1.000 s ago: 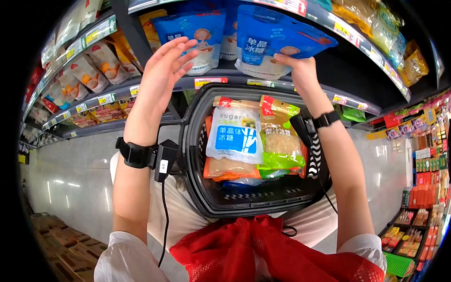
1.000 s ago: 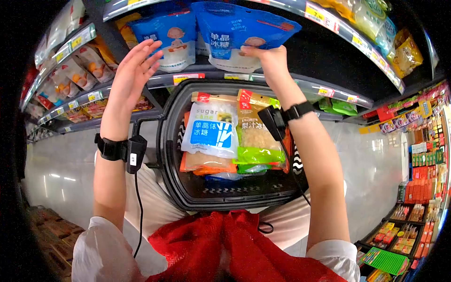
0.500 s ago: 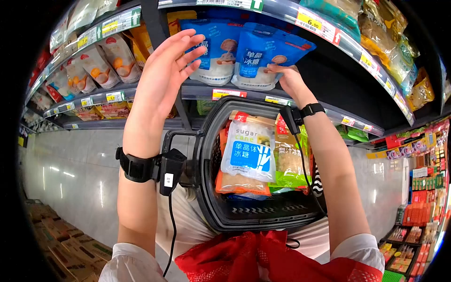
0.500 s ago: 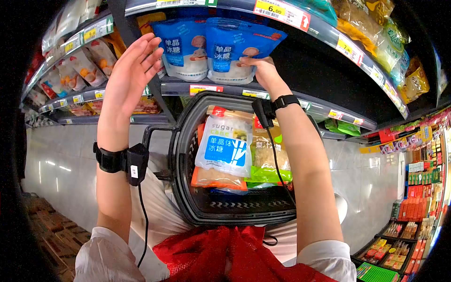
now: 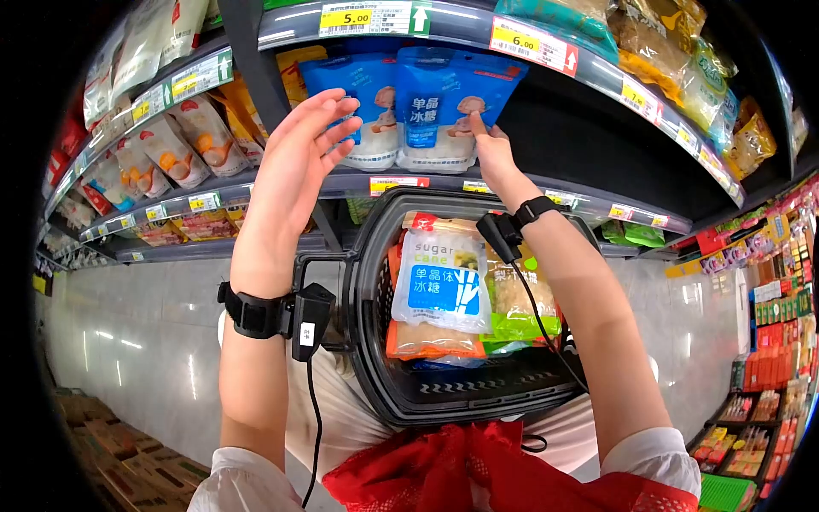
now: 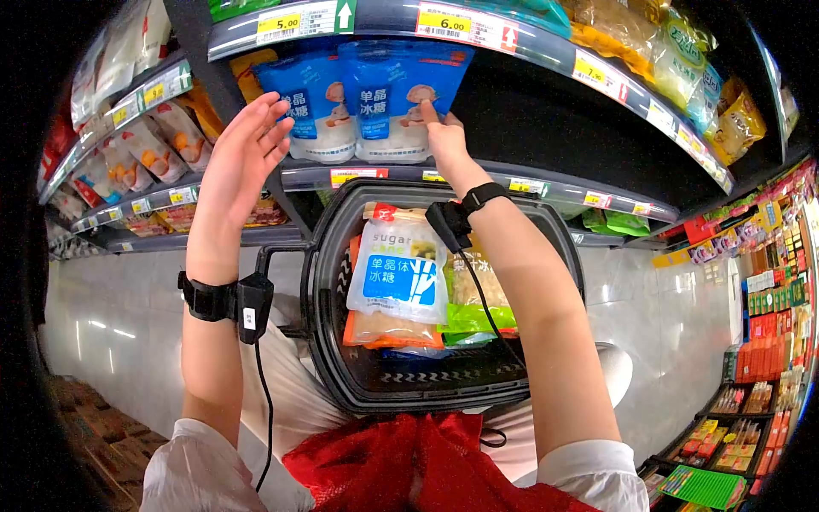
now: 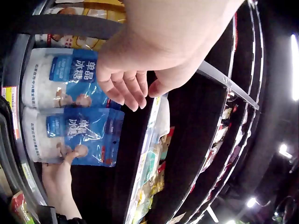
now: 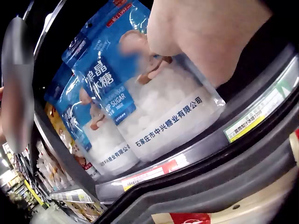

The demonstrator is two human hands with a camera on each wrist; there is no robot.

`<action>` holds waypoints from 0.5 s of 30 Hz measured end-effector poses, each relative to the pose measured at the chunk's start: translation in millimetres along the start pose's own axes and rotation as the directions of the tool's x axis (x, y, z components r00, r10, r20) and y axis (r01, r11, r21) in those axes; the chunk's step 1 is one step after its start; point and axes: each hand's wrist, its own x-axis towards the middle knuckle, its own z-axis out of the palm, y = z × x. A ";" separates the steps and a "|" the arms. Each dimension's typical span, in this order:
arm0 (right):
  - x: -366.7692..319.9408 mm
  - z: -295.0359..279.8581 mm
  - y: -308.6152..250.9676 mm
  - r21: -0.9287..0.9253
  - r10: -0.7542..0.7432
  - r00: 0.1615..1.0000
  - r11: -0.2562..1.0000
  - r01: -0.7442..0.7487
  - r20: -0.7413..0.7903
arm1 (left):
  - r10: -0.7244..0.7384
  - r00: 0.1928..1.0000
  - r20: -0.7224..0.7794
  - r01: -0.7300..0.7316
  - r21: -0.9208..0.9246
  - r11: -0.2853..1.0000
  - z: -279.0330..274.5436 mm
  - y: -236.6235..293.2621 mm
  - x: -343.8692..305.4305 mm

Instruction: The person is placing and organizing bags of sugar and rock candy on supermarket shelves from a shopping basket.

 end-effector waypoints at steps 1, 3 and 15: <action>1.9 -0.6 2.4 -0.021 -0.020 0.999 1.000 0.021 0.026 | 0.000 1.000 0.005 0.000 -0.001 1.000 1.4 -0.7 0.1; 3.7 -6.1 5.0 -0.085 -0.034 0.999 0.996 0.038 0.039 | -0.020 1.000 0.003 0.020 0.002 1.000 2.0 -1.3 0.6; -29.9 -66.3 -29.9 -0.275 -0.049 0.997 0.961 0.031 -0.059 | -0.011 1.000 -0.009 0.011 0.011 1.000 -2.1 -2.7 -2.2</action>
